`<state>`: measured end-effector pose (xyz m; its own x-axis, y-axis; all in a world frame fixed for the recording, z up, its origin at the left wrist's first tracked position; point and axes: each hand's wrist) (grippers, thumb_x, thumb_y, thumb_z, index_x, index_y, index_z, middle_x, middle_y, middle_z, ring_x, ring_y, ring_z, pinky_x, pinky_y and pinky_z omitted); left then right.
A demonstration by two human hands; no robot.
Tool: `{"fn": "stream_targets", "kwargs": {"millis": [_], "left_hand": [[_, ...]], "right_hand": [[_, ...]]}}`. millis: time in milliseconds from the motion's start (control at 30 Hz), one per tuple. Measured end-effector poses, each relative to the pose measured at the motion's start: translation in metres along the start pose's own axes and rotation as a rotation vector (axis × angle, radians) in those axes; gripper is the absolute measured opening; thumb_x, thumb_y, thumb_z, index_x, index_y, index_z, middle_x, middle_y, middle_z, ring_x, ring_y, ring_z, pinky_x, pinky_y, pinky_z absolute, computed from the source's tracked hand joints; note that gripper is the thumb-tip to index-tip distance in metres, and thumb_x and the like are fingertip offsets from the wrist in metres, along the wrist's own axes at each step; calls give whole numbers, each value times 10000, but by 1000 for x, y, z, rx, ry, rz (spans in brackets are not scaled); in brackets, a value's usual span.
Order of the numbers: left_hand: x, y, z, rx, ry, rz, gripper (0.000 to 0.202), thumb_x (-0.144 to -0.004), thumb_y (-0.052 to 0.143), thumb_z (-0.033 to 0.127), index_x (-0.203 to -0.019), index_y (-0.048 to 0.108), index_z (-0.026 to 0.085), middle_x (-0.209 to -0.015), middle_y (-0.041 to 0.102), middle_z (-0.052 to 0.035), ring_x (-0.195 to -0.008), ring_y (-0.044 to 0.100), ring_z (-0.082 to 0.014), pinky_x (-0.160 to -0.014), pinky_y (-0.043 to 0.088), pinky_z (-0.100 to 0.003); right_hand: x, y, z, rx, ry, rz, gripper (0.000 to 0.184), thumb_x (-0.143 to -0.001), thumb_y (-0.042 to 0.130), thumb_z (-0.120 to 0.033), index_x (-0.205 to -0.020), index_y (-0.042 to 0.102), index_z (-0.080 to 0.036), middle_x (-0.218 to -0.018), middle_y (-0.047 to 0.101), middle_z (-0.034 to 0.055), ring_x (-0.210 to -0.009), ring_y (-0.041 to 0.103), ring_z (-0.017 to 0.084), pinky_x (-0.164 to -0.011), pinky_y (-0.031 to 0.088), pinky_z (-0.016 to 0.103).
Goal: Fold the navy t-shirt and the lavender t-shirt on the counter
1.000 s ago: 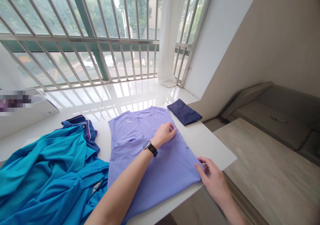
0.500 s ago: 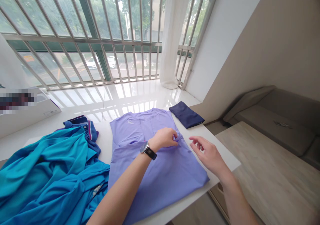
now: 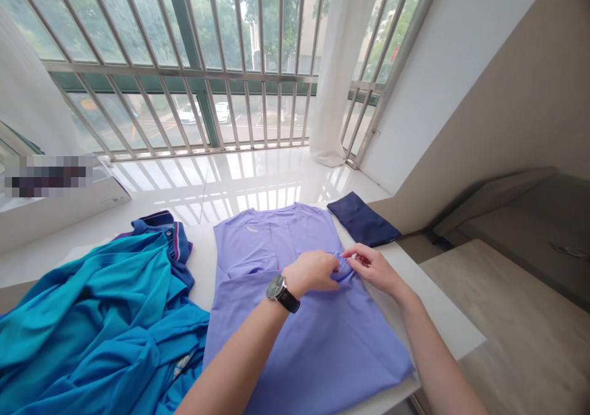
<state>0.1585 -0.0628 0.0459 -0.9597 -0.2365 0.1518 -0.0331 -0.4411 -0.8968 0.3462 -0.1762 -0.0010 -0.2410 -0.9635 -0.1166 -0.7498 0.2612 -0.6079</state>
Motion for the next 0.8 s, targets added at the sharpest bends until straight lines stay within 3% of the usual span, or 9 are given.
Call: {"fn": "stream_targets", "kwargs": {"millis": [133,267,367,533,600,700,800], "left_hand": [[1,-1,4,-5,-119,61,400,-782,622,403,-1119,594,188,-939,704,-98,-826,684,-259,-687,522,-315],[-1,0,12,-35,-203,22,414,-810,569,551,-946,667,172,-903,719,-122,-854,696,-291,-716,535,-348],[-3,2,17,-73,-224,12,363,-829,551,495,-902,682,165,-901,727,-129,-859,699,-297,-724,535,-360],[-3,1,13,-12,-95,-3,206,-785,593,347,-874,664,175,-913,722,-107,-824,686,-258,-661,502,-298],[-3,-1,9,76,-2,4,176,-768,617,317,-888,650,192,-895,713,-73,-790,670,-226,-637,473,-270],[-4,-4,2,209,140,-26,209,-748,651,260,-950,638,210,-901,699,-23,-776,637,-180,-646,446,-244],[-3,-8,-2,343,216,-82,177,-764,646,211,-941,648,197,-893,687,-3,-781,614,-149,-668,441,-226]], "right_hand": [[0,-3,-5,-13,16,-25,205,-803,538,-225,-919,703,-188,-797,654,21,-572,480,116,-537,405,251],[0,-2,-4,-25,-49,-58,308,-745,502,-135,-966,706,-202,-846,634,18,-599,472,116,-561,408,251],[1,-3,-4,-21,-106,-38,359,-725,492,-106,-995,702,-216,-896,606,25,-645,473,123,-601,422,256],[6,-5,-13,25,-141,-31,309,-760,546,-142,-1012,698,-235,-1038,608,53,-731,521,139,-676,461,282],[8,-5,-18,55,-131,-85,337,-747,617,-167,-1066,687,-249,-1148,600,67,-902,580,182,-778,487,308],[12,-7,-25,45,-118,-180,403,-712,696,-188,-1108,679,-260,-1311,546,81,-1184,544,253,-996,447,377],[14,-9,-26,8,-98,-241,364,-714,750,-259,-1074,694,-250,-1353,531,93,-1241,524,277,-1073,399,416]]}}
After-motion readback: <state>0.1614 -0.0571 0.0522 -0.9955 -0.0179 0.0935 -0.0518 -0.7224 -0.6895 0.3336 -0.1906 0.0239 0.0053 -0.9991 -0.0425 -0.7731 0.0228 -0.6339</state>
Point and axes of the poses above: each hand's wrist, its own x-axis away from the middle knuckle, its own y-axis out of the palm, z = x × y
